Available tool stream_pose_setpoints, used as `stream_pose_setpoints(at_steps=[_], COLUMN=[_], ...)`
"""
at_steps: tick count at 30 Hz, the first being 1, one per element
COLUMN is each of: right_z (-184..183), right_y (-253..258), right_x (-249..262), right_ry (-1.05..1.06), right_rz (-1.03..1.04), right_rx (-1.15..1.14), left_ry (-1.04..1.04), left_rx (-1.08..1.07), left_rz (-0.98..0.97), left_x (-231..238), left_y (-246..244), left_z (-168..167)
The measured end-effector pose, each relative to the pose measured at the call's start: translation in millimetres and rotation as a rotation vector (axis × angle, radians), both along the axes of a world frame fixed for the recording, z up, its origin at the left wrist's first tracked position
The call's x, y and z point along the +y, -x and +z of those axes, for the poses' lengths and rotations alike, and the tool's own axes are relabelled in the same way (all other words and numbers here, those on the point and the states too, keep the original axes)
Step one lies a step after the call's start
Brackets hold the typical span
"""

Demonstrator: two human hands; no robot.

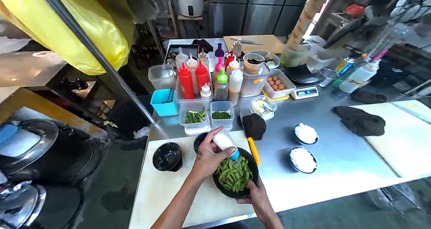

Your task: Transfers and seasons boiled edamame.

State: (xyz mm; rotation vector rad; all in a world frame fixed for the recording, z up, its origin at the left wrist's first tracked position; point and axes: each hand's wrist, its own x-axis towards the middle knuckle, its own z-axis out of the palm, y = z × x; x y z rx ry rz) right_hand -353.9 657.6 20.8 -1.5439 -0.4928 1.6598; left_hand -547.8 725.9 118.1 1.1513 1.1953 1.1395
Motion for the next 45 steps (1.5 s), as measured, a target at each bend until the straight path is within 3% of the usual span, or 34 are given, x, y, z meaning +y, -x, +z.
stream_pose_setpoints(at_steps=[10, 16, 20, 23, 27, 30, 32, 38, 40, 43, 45], right_z=[-2, 9, 18, 11, 24, 31, 16, 28, 32, 9, 6], right_y=[-1, 3, 13, 15, 15, 12, 12, 10, 10, 9, 9], right_x=[-1, -7, -20, -13, -11, -18, -16, -9, -19, -18, -8], right_ry=[-0.011, -0.069, -0.283, -0.228, -0.106, -0.246, -0.328, -0.133, -0.204, -0.42, -0.342], right_rz=[0.006, -0.018, -0.11, -0.13, -0.154, -0.188, -0.206, -0.203, -0.218, -0.177, -0.195], right_rx=[0.011, -0.012, -0.154, -0.112, -0.03, -0.079, -0.161, -0.036, -0.066, -0.304, -0.234], left_ry=[0.014, -0.086, -0.231, -0.259, -0.175, -0.137, -0.145, -0.172, -0.151, -0.16, -0.181], left_rx=[0.16, 0.074, -0.008, -0.047, -0.051, -0.062, -0.074, -0.055, -0.056, -0.088, -0.09], left_rz=[0.117, 0.217, 0.187, 0.135, 0.138, 0.156, 0.139, 0.139, 0.137, 0.108, 0.09], left_x=[-25, -13, -8, -5, 2, 3, 2, 7, 4, 4, 4], left_y=[16, 9, 0, -10, -18, -18, -16, -19, -19, -21, -25], left_z=[-12, 6, 43, 58, 60, 62, 63, 66, 63, 67, 70])
